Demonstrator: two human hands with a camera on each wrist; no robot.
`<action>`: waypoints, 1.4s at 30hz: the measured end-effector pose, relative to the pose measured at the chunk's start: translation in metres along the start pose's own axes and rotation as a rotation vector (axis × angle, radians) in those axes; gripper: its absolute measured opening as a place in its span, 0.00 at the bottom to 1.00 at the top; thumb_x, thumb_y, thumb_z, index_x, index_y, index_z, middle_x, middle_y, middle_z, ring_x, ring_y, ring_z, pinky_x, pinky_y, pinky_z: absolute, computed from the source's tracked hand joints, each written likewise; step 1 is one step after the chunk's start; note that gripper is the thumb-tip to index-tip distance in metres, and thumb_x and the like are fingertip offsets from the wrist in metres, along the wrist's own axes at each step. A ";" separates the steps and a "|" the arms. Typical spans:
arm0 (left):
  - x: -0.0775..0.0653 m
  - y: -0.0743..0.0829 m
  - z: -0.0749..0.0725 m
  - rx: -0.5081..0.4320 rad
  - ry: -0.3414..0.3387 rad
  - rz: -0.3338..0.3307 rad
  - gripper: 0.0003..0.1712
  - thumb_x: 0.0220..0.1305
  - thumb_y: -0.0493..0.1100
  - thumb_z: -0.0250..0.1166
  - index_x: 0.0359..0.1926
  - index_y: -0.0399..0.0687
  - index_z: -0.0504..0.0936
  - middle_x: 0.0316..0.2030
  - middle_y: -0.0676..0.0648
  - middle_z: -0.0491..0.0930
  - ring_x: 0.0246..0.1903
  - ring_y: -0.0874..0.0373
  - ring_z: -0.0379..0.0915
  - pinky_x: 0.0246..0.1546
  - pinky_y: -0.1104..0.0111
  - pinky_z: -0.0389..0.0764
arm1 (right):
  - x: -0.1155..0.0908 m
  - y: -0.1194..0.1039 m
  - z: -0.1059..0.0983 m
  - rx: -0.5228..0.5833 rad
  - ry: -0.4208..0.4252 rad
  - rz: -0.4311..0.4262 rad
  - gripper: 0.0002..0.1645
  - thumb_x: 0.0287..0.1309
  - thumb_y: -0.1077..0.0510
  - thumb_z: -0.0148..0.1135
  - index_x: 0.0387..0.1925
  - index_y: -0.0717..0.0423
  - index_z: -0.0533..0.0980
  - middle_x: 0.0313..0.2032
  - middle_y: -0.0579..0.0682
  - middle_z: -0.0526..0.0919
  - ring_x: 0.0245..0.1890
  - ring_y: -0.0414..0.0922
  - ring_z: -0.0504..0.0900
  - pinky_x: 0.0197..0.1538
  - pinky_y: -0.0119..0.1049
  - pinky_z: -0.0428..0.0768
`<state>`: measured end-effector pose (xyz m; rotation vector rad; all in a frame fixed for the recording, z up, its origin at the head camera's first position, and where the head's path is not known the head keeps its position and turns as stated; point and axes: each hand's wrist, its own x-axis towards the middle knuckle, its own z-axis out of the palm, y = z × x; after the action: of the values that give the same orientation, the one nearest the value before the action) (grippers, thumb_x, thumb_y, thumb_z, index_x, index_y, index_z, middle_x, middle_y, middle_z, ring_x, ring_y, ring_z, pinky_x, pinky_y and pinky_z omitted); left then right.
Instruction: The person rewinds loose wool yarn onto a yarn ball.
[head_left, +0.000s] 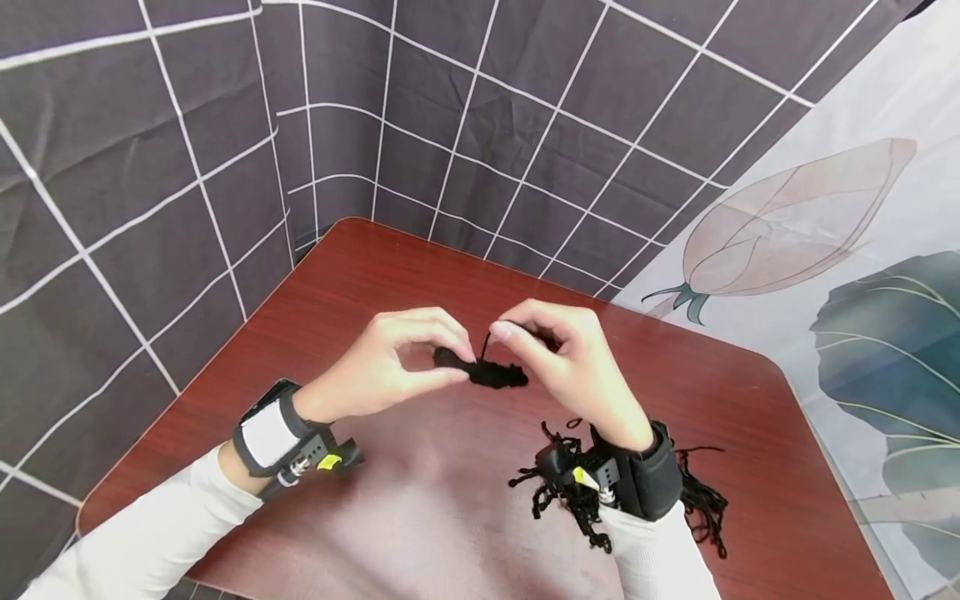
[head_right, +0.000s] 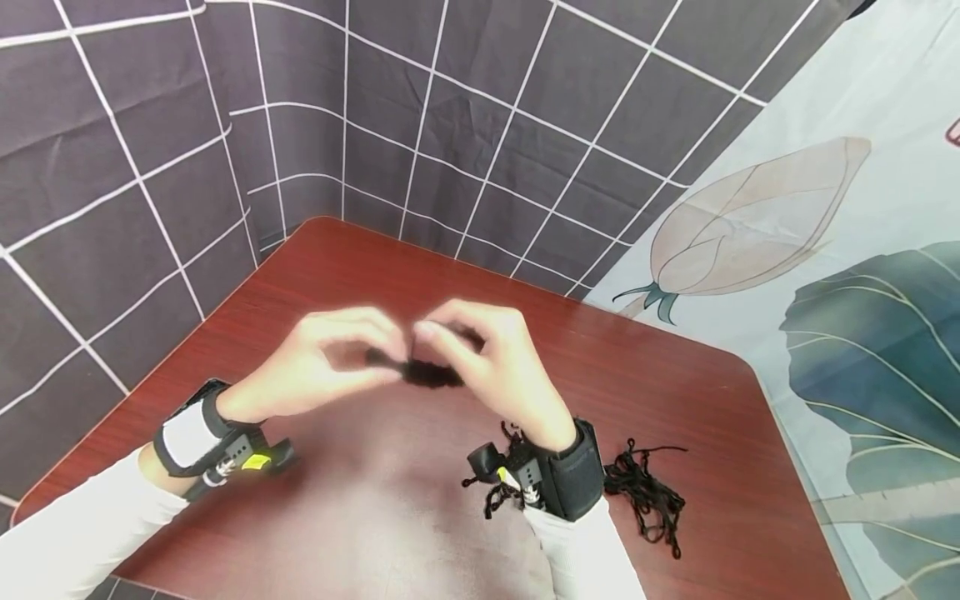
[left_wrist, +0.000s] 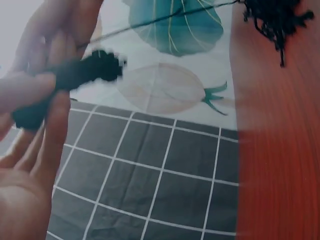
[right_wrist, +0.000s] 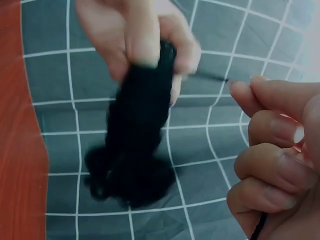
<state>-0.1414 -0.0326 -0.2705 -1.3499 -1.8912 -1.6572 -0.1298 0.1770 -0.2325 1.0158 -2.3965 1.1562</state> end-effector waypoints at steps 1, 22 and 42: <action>0.000 0.001 0.000 -0.041 -0.028 -0.003 0.11 0.42 0.27 0.71 0.31 0.38 0.83 0.30 0.45 0.81 0.35 0.58 0.74 0.31 0.69 0.78 | 0.003 0.000 -0.001 0.016 -0.010 0.009 0.06 0.58 0.59 0.60 0.29 0.54 0.81 0.23 0.43 0.79 0.18 0.37 0.68 0.21 0.29 0.67; -0.001 -0.002 -0.003 0.000 0.138 0.010 0.13 0.42 0.23 0.69 0.33 0.31 0.82 0.32 0.39 0.79 0.35 0.54 0.74 0.33 0.71 0.82 | 0.000 -0.005 0.022 -0.054 0.005 -0.048 0.08 0.58 0.55 0.60 0.29 0.52 0.81 0.20 0.42 0.77 0.19 0.35 0.68 0.21 0.29 0.68; 0.000 0.002 -0.006 -0.033 0.258 0.077 0.15 0.34 0.18 0.70 0.29 0.28 0.81 0.26 0.38 0.80 0.29 0.53 0.75 0.32 0.74 0.80 | -0.018 0.007 0.042 0.170 -0.276 0.077 0.11 0.64 0.56 0.52 0.33 0.49 0.81 0.27 0.41 0.82 0.30 0.37 0.75 0.33 0.32 0.76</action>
<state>-0.1420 -0.0382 -0.2668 -1.1420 -1.6522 -1.7364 -0.1202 0.1561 -0.2721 1.2172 -2.6023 1.3447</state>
